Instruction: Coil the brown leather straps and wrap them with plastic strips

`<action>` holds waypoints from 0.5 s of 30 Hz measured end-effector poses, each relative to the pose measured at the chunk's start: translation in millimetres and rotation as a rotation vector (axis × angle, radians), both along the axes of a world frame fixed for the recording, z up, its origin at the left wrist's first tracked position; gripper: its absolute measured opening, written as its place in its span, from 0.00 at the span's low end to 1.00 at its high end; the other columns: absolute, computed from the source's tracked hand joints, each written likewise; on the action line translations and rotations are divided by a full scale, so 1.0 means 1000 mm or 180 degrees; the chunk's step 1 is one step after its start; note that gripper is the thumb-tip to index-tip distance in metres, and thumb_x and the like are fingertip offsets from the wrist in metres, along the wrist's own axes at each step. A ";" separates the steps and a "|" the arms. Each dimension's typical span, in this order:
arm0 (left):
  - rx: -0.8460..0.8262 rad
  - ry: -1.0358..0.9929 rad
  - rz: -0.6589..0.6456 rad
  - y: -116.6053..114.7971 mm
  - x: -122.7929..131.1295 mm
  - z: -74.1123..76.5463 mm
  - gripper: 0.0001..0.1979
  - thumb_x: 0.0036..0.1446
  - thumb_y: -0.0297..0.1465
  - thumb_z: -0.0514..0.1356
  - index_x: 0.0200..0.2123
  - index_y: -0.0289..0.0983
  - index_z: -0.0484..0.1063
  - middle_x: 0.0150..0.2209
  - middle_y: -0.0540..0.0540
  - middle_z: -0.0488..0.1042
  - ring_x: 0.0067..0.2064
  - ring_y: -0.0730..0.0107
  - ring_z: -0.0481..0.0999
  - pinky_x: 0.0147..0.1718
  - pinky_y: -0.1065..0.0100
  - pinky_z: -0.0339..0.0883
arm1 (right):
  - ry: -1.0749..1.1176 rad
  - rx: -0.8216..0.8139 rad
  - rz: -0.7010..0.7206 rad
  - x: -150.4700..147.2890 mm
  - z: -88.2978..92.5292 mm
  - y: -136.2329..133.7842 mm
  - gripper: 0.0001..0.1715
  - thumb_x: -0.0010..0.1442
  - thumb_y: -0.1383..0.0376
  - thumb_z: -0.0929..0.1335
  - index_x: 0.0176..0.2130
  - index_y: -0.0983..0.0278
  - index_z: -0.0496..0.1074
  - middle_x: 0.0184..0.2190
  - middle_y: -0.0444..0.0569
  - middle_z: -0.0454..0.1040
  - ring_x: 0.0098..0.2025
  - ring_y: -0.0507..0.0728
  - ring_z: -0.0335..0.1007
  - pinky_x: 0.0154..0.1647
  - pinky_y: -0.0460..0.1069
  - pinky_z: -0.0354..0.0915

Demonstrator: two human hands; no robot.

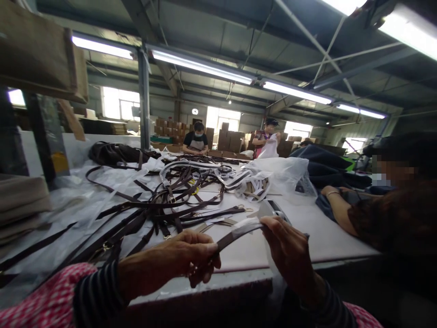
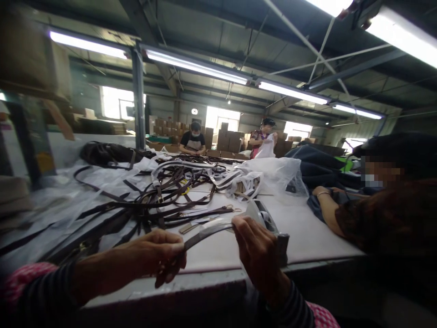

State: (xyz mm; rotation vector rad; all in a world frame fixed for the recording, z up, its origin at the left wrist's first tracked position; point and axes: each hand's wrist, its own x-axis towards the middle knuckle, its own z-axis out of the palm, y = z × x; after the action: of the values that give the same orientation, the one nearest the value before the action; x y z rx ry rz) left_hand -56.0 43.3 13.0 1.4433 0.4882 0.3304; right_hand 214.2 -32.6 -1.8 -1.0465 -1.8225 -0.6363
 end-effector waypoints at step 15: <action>0.0303 -0.1492 0.1133 -0.006 0.043 0.033 0.12 0.61 0.37 0.69 0.41 0.33 0.82 0.35 0.42 0.82 0.32 0.68 0.80 0.31 0.71 0.73 | 0.3443 -0.2328 0.2185 -0.089 -0.042 0.033 0.23 0.61 0.49 0.73 0.33 0.67 0.77 0.26 0.48 0.76 0.23 0.52 0.69 0.24 0.46 0.66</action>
State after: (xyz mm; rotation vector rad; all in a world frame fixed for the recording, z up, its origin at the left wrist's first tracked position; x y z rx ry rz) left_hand -13.1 37.6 45.8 1.3105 0.3448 0.9624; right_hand 124.9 0.2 -43.7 -0.8252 -1.2337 0.9286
